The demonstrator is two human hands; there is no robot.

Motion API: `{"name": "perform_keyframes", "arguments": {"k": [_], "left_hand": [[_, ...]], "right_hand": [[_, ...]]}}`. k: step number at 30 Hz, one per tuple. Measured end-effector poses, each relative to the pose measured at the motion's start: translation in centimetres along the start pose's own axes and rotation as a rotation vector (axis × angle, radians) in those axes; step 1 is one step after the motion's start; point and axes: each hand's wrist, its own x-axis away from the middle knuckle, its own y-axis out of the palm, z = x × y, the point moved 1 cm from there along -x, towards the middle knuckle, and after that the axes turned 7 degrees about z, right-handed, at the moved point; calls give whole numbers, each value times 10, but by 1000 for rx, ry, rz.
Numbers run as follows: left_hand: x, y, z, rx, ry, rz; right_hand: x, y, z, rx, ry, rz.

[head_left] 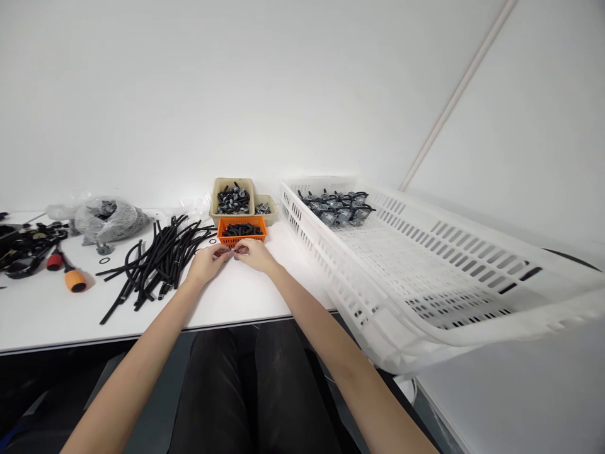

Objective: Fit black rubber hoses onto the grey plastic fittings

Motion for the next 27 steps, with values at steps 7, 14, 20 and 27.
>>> {"name": "perform_keyframes", "arguments": {"k": [7,14,20,27], "left_hand": [[0,-2,6,-55,15,-7],[0,-3,9,-77,35,-30],[0,-3,9,-73,51,-31],[0,-1,7,-68,65,-24]], "right_hand": [[-2,1,2,-2,20,11],[-2,2,4,10,9,26],[-1,1,3,62,-56,35],[-1,-1,4,110,-117,39]]}}
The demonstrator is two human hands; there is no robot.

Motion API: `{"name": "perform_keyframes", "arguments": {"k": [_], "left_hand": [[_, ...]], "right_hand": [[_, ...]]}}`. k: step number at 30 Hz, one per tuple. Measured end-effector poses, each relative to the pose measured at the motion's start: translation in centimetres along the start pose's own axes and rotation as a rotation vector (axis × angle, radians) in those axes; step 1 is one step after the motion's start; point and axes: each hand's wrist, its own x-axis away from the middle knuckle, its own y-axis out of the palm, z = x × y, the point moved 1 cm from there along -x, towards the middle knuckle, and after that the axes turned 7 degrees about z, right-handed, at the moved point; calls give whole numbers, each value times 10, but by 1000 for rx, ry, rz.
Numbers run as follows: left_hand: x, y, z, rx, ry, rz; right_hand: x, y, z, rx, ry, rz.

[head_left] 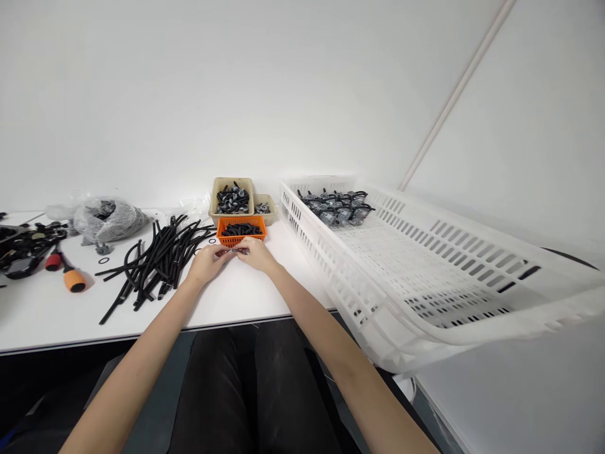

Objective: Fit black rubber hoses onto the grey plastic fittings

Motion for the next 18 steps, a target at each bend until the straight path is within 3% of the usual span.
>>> {"name": "perform_keyframes", "arguments": {"k": [18], "left_hand": [[0,1,-1,-3,50,-5]], "right_hand": [[0,1,2,-66,85,-8]]}}
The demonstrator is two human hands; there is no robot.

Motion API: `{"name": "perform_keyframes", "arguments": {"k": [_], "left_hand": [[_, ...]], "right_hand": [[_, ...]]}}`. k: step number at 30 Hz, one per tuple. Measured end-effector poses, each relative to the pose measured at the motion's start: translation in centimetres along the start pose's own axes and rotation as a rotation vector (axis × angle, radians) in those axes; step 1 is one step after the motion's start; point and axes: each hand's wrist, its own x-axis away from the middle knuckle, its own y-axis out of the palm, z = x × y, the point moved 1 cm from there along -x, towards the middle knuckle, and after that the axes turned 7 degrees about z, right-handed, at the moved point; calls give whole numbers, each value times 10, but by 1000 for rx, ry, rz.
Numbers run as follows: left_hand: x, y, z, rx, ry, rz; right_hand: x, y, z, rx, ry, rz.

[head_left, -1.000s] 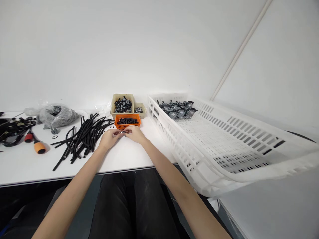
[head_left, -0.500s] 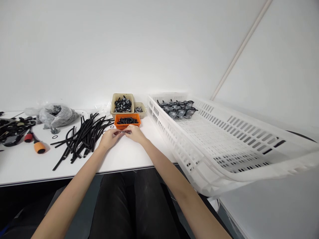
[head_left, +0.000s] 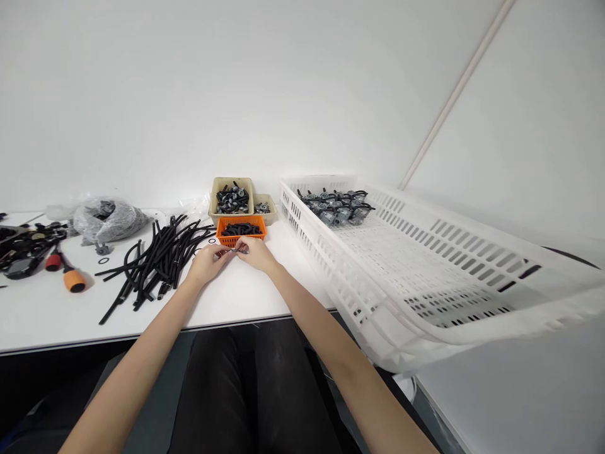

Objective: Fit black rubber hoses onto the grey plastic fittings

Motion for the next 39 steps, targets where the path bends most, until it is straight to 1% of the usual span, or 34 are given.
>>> {"name": "perform_keyframes", "arguments": {"k": [16,39], "left_hand": [[0,0,-1,1,6,23],[0,-1,-2,9,-25,0]], "right_hand": [[-1,-1,-3,7,-36,-3],[-1,1,-3,-31,-46,-21]]}}
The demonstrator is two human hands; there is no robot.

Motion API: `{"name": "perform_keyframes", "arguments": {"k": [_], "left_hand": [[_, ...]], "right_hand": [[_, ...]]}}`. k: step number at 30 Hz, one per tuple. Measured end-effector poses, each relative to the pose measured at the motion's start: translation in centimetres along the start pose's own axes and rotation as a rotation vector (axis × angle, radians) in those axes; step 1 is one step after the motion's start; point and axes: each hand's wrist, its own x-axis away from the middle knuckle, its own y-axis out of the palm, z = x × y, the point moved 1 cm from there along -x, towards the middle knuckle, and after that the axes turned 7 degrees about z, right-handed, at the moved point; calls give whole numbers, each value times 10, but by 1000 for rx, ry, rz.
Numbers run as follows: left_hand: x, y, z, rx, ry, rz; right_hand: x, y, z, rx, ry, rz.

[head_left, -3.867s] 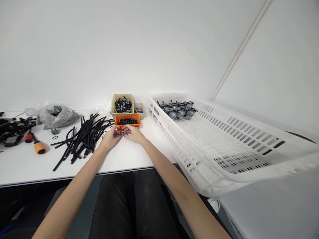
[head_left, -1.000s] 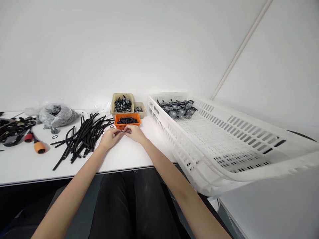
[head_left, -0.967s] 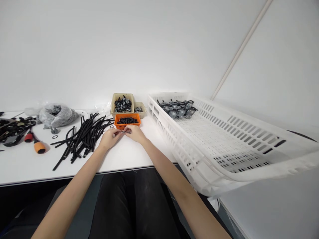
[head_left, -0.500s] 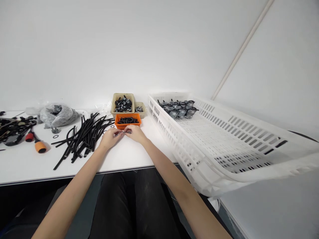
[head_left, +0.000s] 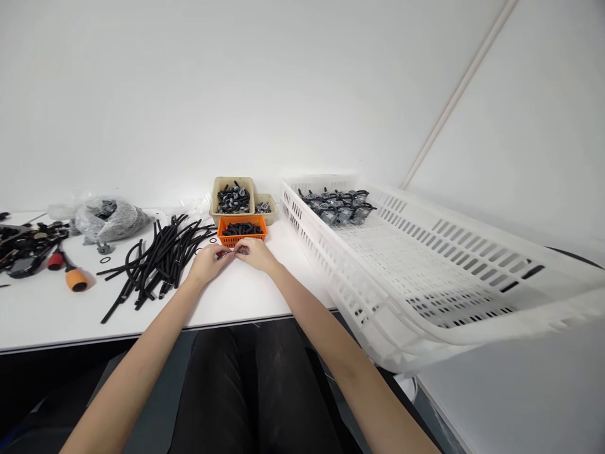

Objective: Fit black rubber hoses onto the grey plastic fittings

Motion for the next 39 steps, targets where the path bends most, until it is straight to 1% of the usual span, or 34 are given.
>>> {"name": "perform_keyframes", "arguments": {"k": [6,17,34,39], "left_hand": [[0,0,0,9,-15,-8],[0,1,1,19,-27,-13],[0,2,0,39,25,-11],[-1,3,0,31,57,3]], "right_hand": [[-1,1,2,1,11,0],[1,-1,-3,-2,13,3],[0,2,4,-81,-3,-21],[0,3,3,-67,1,-26]]}}
